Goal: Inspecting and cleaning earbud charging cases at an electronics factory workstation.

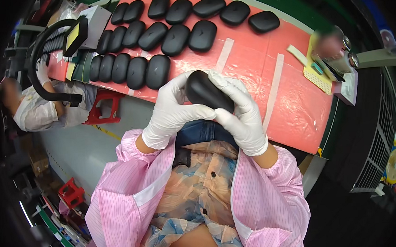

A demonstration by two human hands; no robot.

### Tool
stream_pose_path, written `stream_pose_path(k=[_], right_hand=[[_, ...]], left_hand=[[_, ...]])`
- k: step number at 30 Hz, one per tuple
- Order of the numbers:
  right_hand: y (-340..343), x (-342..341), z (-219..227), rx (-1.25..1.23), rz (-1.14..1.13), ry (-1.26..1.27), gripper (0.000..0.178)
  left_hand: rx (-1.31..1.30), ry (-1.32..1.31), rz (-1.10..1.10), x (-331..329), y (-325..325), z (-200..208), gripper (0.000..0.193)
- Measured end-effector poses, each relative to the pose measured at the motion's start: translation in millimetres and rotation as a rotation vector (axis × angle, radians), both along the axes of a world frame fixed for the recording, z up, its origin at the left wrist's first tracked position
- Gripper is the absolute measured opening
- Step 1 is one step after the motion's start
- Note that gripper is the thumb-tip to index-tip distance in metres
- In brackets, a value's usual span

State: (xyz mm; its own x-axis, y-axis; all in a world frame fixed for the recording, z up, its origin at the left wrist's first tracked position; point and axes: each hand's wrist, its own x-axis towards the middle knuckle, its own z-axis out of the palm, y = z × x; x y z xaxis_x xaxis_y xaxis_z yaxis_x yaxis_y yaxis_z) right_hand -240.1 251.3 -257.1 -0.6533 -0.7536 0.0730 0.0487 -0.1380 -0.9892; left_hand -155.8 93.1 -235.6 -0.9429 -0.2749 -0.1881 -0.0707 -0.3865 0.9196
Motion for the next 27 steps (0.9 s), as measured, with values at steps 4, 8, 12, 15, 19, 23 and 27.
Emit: stream_pose_path(k=[4,8,12,15,19,23,27], right_hand=[[-8.9,-4.3,-2.1,-0.117,0.114,-0.285,0.067],[-24.7,14.7,0.9,0.021,0.064,-0.099,0.068],[-40.8,16.2,5.0,-0.094,-0.060,-0.311,0.068],[-55.8,24.6,9.1,0.046,0.079,-0.191,0.062],[-103.3,50.6,3.3,0.157,0.424,0.259,0.028],[-121.5,53.2,-1.3,0.077,0.421,0.438,0.035],[-101.3,46.3,-3.4,0.211,0.267,0.228,0.035]], left_hand=[[-0.047,-0.071,0.014,7.3,-7.0,1.4,0.070],[-0.085,-0.080,0.098,18.4,-20.1,-1.6,0.070],[-0.273,0.071,0.011,53.3,-27.7,-9.3,0.083],[0.379,0.218,-0.049,82.4,-45.3,-18.2,0.085],[0.625,-0.110,0.079,135.8,-57.5,-34.0,0.068],[0.930,0.314,0.346,161.8,-75.9,-75.6,0.082],[1.236,0.412,0.900,201.2,-170.1,-149.5,0.085]])
